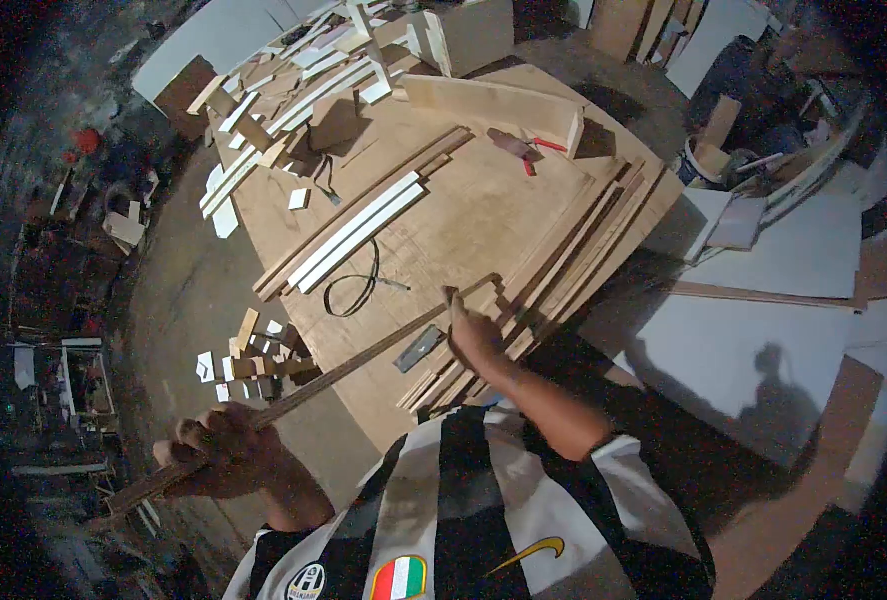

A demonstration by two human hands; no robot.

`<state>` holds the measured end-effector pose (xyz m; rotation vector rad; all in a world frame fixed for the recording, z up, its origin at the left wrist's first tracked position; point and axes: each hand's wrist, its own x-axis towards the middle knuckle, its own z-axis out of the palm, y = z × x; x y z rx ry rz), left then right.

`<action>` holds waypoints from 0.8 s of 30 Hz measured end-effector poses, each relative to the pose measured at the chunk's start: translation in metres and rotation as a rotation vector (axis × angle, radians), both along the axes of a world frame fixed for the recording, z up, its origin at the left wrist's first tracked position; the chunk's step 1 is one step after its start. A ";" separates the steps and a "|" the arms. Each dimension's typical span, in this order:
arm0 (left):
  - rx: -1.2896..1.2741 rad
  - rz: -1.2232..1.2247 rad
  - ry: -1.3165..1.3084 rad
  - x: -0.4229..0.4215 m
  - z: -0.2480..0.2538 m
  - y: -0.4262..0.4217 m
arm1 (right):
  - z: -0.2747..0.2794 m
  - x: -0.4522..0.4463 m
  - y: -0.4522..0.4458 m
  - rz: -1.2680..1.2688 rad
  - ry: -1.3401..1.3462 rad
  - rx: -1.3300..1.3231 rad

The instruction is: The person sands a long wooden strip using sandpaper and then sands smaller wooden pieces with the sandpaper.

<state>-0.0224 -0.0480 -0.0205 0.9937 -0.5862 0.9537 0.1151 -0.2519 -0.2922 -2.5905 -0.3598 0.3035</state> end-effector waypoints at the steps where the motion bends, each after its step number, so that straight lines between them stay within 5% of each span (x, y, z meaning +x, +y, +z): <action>1: -0.008 0.028 0.003 0.000 0.002 0.002 | 0.044 -0.034 0.007 0.155 -0.138 0.114; 3: -0.017 0.036 0.008 -0.001 0.000 0.002 | 0.079 -0.053 0.012 0.217 -0.148 0.335; 6: -0.009 0.034 0.018 0.001 0.001 0.000 | 0.128 -0.070 0.009 0.330 -0.197 0.310; 9: -0.002 0.046 0.018 -0.002 0.001 -0.001 | 0.081 -0.045 0.006 0.207 -0.182 0.259; 11: -0.016 0.060 0.021 -0.003 0.001 -0.002 | 0.135 -0.068 0.022 0.358 -0.189 0.314; 13: -0.019 0.085 0.014 -0.002 -0.001 -0.002 | 0.160 -0.086 0.033 0.423 -0.496 0.378; 14: -0.019 0.081 0.015 -0.002 -0.001 -0.001 | 0.172 -0.083 0.028 0.459 -0.364 0.353; 17: -0.040 0.077 0.007 -0.006 -0.004 0.002 | 0.123 -0.056 0.018 0.278 -0.206 0.263; 21: -0.005 0.050 0.013 -0.009 -0.005 0.003 | 0.141 -0.079 0.031 0.389 -0.403 0.381; 24: 0.017 0.032 0.011 -0.009 -0.005 0.005 | 0.153 -0.068 0.025 0.374 -0.275 0.333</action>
